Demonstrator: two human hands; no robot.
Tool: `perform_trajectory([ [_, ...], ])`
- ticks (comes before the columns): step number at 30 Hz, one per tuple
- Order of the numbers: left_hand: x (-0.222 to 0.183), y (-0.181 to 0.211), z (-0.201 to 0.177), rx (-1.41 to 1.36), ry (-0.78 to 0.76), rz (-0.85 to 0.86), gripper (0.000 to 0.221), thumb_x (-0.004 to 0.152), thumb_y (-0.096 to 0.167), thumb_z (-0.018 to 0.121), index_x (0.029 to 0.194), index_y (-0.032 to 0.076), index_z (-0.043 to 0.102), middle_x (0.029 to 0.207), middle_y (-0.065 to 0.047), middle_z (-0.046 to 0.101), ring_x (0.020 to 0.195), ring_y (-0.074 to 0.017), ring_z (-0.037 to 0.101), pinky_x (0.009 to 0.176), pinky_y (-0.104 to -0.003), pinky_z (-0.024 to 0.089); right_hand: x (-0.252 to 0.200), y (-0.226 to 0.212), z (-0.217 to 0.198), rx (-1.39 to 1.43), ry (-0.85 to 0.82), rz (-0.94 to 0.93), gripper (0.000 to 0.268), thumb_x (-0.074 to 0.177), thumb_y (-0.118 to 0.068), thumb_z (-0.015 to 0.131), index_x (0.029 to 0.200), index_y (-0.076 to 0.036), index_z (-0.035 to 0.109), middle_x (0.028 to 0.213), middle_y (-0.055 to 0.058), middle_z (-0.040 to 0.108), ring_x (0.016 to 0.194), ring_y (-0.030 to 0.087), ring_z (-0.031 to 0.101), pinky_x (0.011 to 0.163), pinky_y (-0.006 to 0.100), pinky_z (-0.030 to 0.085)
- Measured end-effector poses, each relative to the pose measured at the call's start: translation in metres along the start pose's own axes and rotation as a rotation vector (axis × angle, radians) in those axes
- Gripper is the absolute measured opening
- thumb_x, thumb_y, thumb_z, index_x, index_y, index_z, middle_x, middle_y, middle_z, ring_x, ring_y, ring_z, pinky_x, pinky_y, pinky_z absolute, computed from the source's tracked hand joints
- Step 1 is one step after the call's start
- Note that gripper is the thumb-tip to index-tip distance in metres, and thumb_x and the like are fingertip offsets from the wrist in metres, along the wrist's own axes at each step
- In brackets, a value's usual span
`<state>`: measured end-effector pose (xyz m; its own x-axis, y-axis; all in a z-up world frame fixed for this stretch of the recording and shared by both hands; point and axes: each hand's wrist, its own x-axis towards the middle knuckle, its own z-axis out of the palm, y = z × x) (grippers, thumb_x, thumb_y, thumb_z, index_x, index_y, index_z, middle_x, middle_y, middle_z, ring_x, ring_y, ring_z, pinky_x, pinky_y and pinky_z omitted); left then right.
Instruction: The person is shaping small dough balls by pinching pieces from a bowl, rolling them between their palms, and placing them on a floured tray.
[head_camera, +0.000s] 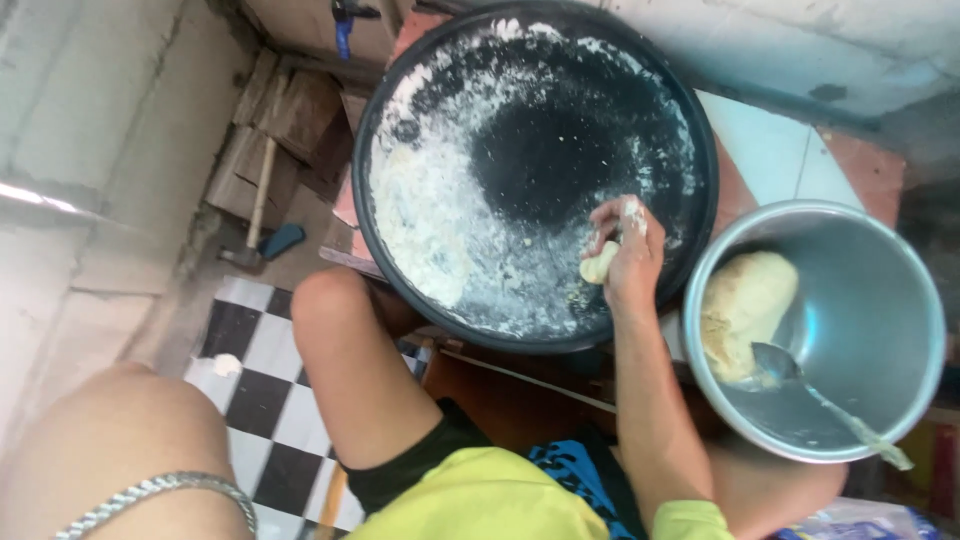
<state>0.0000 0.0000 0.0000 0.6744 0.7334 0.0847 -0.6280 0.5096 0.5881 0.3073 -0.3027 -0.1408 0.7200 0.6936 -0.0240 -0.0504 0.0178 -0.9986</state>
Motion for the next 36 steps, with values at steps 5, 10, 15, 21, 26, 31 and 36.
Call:
perform_trajectory([
  [5,-0.075,-0.004,0.019,0.091,0.048,-0.019,0.061,0.101,0.035,0.051,0.148,0.000,0.033,0.145,-0.026,0.032,0.136,-0.0458,0.033,0.113,-0.058,0.026,0.009,0.003,0.000,-0.001,0.014,0.021,0.043,0.110,-0.024,0.039,0.086,-0.001,0.067,0.047,0.011,0.047,0.045,0.022,0.061,0.049,0.028,0.051],
  [10,-0.195,-0.018,0.173,0.223,0.072,-0.069,0.064,0.101,0.037,0.050,0.150,-0.001,0.031,0.147,-0.028,0.029,0.138,-0.0468,0.031,0.115,-0.059,0.024,0.009,0.013,-0.002,-0.039,0.069,0.063,0.037,0.104,-0.022,0.042,0.085,-0.003,0.068,0.047,0.008,0.047,0.045,0.017,0.060,0.048,0.027,0.050],
  [15,-0.165,-0.077,0.158,0.409,0.082,-0.164,0.067,0.101,0.038,0.049,0.152,-0.001,0.029,0.149,-0.029,0.027,0.140,-0.0478,0.029,0.117,-0.059,0.022,0.001,0.004,-0.001,0.034,0.086,0.092,0.042,0.110,-0.023,0.041,0.085,-0.002,0.067,0.049,0.012,0.045,0.045,0.021,0.058,0.048,0.028,0.050],
  [21,-0.118,-0.166,0.142,0.582,0.069,-0.251,0.071,0.101,0.040,0.047,0.154,-0.002,0.026,0.152,-0.031,0.023,0.143,-0.0490,0.027,0.119,-0.060,0.020,0.003,0.003,-0.007,0.213,0.101,0.034,0.049,0.109,-0.029,0.042,0.077,-0.001,0.065,0.043,0.010,0.039,0.037,0.021,0.052,0.045,0.028,0.049],
  [26,-0.086,-0.228,0.127,0.715,0.057,-0.296,0.075,0.101,0.042,0.046,0.157,-0.003,0.024,0.154,-0.033,0.021,0.145,-0.0500,0.025,0.121,-0.061,0.019,-0.008,0.000,0.002,0.470,0.106,-0.030,0.057,0.109,-0.039,0.040,0.071,-0.001,0.059,0.036,0.009,0.033,0.029,0.017,0.046,0.040,0.028,0.046],
  [31,-0.079,-0.296,0.122,0.805,0.018,-0.083,0.074,0.107,0.042,0.039,0.159,-0.005,0.014,0.155,-0.034,0.013,0.142,-0.0521,0.024,0.117,-0.065,0.021,-0.020,0.001,0.012,0.193,0.054,-0.191,0.023,0.109,-0.021,0.037,0.108,-0.002,0.048,0.078,0.010,0.037,0.072,0.022,0.043,0.070,0.035,0.037],
  [36,-0.071,-0.332,0.087,0.667,0.089,-0.066,0.053,0.110,0.043,0.037,0.141,0.000,0.033,0.129,-0.018,0.027,0.123,-0.0378,0.030,0.107,-0.054,0.026,-0.017,-0.001,0.028,-0.230,-0.009,-0.413,0.029,0.110,-0.013,0.038,0.137,-0.002,0.037,0.134,0.019,0.042,0.134,0.034,0.044,0.116,0.047,0.035],
])
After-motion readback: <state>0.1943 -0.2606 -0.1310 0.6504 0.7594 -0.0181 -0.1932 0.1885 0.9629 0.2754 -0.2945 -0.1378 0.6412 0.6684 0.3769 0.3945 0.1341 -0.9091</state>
